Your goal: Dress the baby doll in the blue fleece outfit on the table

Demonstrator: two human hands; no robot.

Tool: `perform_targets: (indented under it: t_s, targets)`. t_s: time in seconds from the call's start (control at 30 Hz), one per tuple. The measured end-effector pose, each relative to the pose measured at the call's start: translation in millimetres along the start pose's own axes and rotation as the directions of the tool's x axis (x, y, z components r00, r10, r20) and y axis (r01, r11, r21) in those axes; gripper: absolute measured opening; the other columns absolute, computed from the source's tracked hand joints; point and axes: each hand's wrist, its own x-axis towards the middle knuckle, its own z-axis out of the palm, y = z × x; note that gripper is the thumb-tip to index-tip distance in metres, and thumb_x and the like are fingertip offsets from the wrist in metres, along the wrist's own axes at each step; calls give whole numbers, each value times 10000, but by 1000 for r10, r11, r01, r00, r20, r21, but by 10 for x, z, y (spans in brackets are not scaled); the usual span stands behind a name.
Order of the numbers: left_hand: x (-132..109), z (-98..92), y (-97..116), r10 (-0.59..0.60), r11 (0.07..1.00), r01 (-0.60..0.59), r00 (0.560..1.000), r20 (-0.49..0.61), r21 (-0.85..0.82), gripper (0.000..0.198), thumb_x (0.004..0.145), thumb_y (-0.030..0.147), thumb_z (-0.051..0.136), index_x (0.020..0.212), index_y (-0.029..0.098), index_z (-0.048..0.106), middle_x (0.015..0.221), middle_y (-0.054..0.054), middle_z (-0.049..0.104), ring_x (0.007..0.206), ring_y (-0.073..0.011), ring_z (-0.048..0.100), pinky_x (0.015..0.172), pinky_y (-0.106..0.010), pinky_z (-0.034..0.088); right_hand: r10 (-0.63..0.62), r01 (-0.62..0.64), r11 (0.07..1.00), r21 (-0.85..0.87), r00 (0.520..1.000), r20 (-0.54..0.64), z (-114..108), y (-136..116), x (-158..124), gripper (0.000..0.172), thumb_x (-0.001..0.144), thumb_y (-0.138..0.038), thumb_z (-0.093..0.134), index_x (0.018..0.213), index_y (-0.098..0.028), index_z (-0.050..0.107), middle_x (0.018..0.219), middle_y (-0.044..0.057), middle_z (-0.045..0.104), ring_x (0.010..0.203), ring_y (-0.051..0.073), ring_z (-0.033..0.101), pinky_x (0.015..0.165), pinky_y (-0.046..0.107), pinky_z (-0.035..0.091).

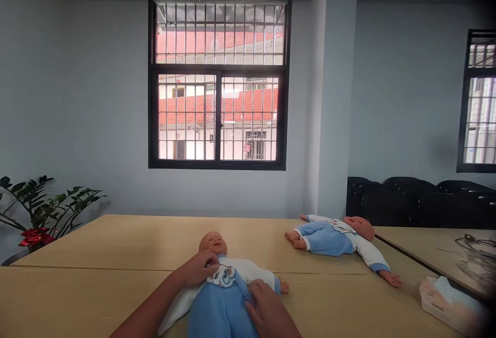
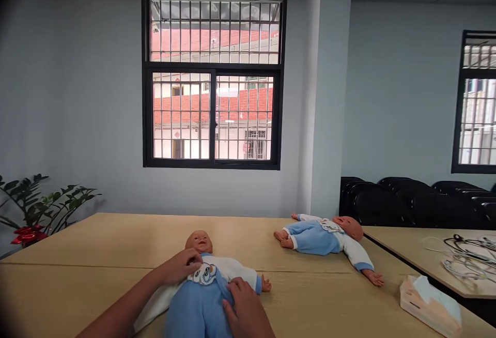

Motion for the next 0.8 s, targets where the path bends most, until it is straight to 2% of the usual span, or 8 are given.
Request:
perform_targets:
  t_s: [0.07,0.17,0.3,0.4,0.5,0.6,0.7,0.8]
  targets:
    - [-153,-23,-190,-40,997,41,999,10,-65,337,898,497,570,1035,211,684,1093,-62,702,969,-218,630,860,-312,494,7,-7,1000,23,1000,-13,39,10,6,360,990,-363,482,1278,-214,638,1428,143,580,1325,290,515,1150,413,372]
    - [-275,36,-379,-88,984,87,996,-2,-153,425,905,575,535,1080,203,642,1165,-75,683,1046,-221,622,906,-306,486,17,-15,999,43,999,-42,56,-74,55,431,1002,-400,465,1357,-195,597,1521,154,501,1423,299,429,1210,434,306]
    - [-330,162,-482,-121,963,116,993,-4,-242,559,922,727,380,964,206,578,987,-52,672,941,-210,614,833,-298,491,-77,81,995,59,995,-69,29,-438,282,384,1001,-376,472,1319,-223,624,1482,126,542,1394,283,459,1197,419,317]
    - [-349,189,-494,-124,957,111,992,-32,-267,614,898,804,328,847,219,507,900,-33,619,883,-206,566,810,-304,471,-212,211,976,51,977,27,61,-766,563,350,1012,-386,463,1254,-228,661,1363,108,630,1307,272,524,1136,397,360]
    - [-371,151,-494,-115,957,96,992,-51,-274,628,890,827,336,798,223,478,882,-24,589,887,-209,527,840,-313,444,-222,219,975,34,963,152,135,-960,849,358,1010,-416,456,1197,-204,676,1243,107,694,1172,273,598,1018,379,424]
    - [-420,81,-509,-105,948,92,994,-25,-305,638,928,808,262,831,220,489,889,-23,580,886,-208,521,838,-316,439,-141,138,990,32,954,264,169,-991,1068,455,1049,-439,328,1152,-180,688,1178,125,725,1064,267,646,909,355,455]
    - [-500,2,-511,-86,936,81,996,-2,-343,638,954,783,250,911,204,516,933,-26,577,898,-199,515,841,-310,434,-105,104,994,21,944,313,145,-950,1205,566,1067,-425,209,1188,-164,697,1227,157,717,1093,286,654,912,375,457]
    - [-598,-68,-440,-55,927,54,998,8,-372,585,960,752,339,928,197,520,909,-7,547,851,-178,478,802,-291,411,-91,97,995,2,928,362,111,-911,1283,579,1061,-387,203,1163,-155,724,1212,156,727,1089,289,661,939,393,461]
